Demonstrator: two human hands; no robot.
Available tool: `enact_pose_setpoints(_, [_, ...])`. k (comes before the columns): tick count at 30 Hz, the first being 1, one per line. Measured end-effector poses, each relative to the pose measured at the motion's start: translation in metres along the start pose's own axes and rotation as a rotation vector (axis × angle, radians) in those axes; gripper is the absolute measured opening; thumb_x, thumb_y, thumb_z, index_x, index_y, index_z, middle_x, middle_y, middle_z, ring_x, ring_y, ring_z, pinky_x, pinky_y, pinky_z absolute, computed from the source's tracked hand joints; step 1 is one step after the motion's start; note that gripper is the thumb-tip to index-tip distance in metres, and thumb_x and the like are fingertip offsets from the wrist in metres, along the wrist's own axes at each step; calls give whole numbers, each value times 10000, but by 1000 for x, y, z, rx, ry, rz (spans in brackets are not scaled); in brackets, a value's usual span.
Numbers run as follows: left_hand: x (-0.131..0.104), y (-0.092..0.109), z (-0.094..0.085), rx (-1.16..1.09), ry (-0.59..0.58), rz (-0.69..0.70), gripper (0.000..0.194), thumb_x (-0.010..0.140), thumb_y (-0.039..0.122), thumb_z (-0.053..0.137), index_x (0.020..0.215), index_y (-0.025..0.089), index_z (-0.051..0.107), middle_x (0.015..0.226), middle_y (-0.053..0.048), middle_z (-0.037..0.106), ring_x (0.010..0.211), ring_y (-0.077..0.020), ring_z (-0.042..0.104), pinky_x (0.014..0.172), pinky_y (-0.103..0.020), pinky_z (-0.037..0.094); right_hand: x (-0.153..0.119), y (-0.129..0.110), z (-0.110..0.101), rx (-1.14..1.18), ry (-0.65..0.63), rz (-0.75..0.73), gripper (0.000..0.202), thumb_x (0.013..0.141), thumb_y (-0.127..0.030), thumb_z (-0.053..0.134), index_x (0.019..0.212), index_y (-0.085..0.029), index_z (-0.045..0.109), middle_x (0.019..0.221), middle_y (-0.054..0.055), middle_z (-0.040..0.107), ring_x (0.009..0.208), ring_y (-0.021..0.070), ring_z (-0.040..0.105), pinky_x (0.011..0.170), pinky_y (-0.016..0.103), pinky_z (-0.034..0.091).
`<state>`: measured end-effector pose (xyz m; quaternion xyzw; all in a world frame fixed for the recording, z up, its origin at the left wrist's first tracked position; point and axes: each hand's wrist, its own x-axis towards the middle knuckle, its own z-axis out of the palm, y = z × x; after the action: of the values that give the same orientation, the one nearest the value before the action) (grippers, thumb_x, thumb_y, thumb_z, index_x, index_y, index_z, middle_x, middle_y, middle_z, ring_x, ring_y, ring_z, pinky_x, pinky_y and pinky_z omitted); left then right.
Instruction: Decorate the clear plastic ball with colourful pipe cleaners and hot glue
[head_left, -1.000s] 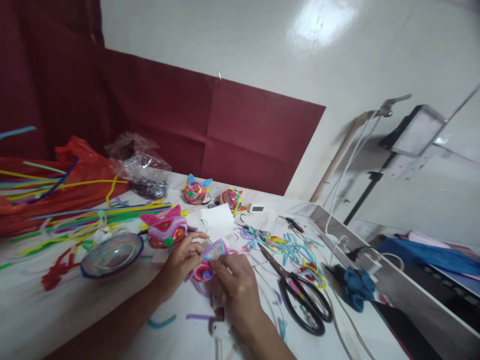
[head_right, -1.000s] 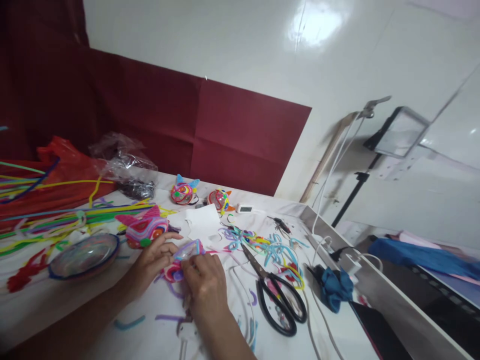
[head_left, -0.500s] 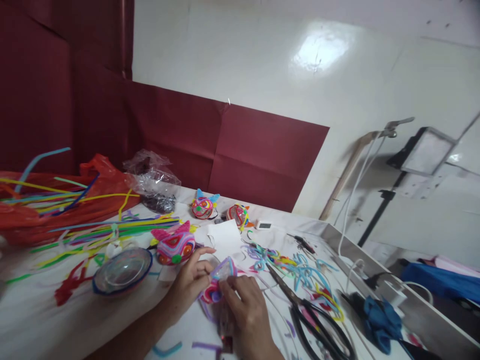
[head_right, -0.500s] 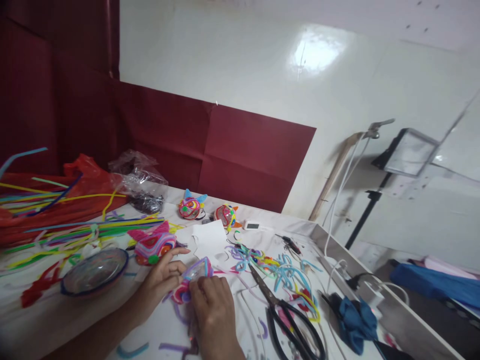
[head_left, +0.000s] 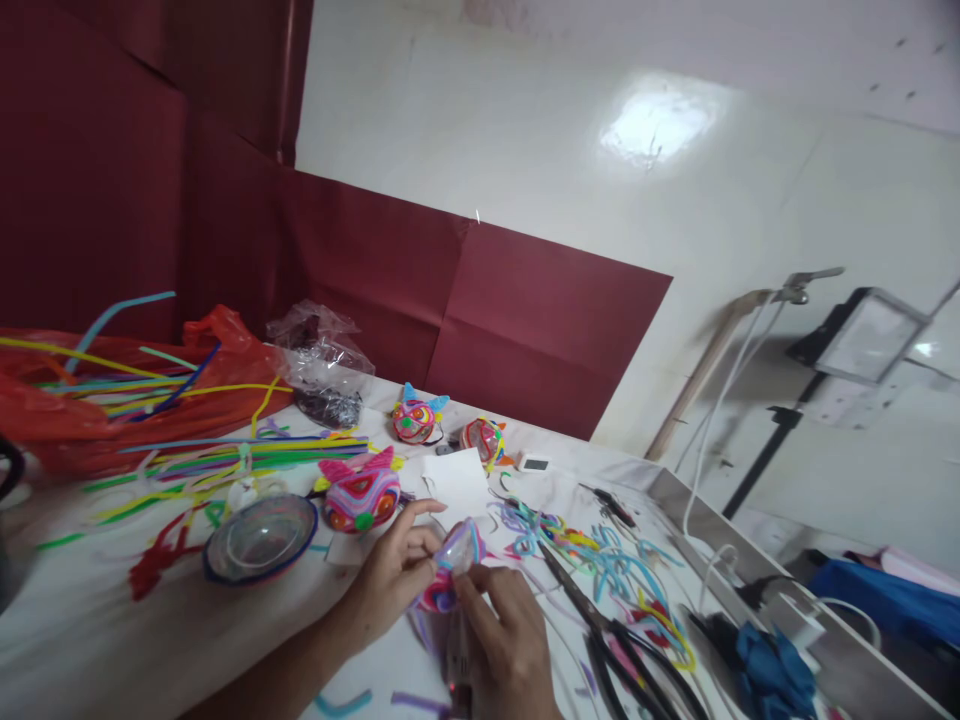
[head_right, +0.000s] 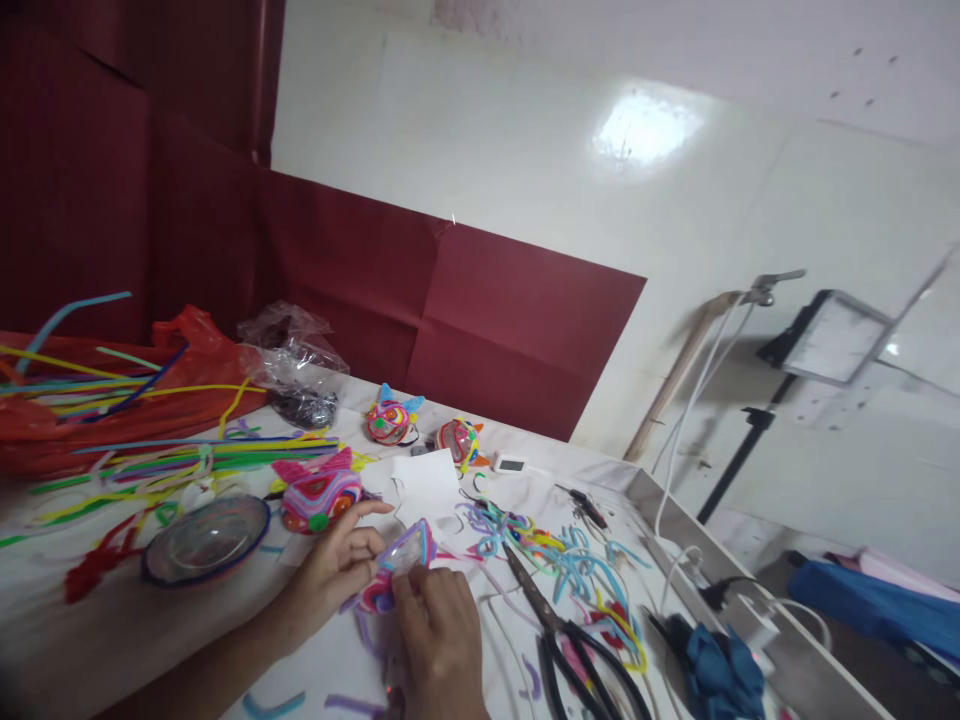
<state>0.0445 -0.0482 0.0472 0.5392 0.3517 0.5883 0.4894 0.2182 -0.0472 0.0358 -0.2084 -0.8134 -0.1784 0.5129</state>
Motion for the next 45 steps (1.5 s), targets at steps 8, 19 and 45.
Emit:
enact_pose_setpoints(8, [0, -2, 1, -3, -29, 23, 525, 697, 144, 618, 1204, 201, 492, 725, 52, 591, 639, -126, 544, 595, -246, 349, 0, 1, -2, -22, -12, -16, 255, 1012, -145, 425, 1145, -139, 643, 879, 116, 696, 726, 189, 626, 571, 301, 465])
enact_pose_setpoints(19, [0, -3, 1, 8, 7, -40, 546, 705, 197, 662, 1218, 221, 477, 724, 52, 586, 634, -137, 543, 579, -243, 387, -1, 3, 1, -131, -23, -29, 199, 993, -139, 470, 1079, -137, 648, 809, 80, 683, 657, 173, 588, 555, 294, 428])
enact_pose_setpoints(45, [9, -35, 0, -162, 47, -29, 526, 690, 72, 619, 1136, 285, 438, 773, 13, 591, 751, -189, 591, 664, -329, 417, 128, 31, 49, 209, -516, 47, 211, 893, -68, 567, 993, -97, 751, 880, 46, 771, 760, 105, 724, 635, 204, 523])
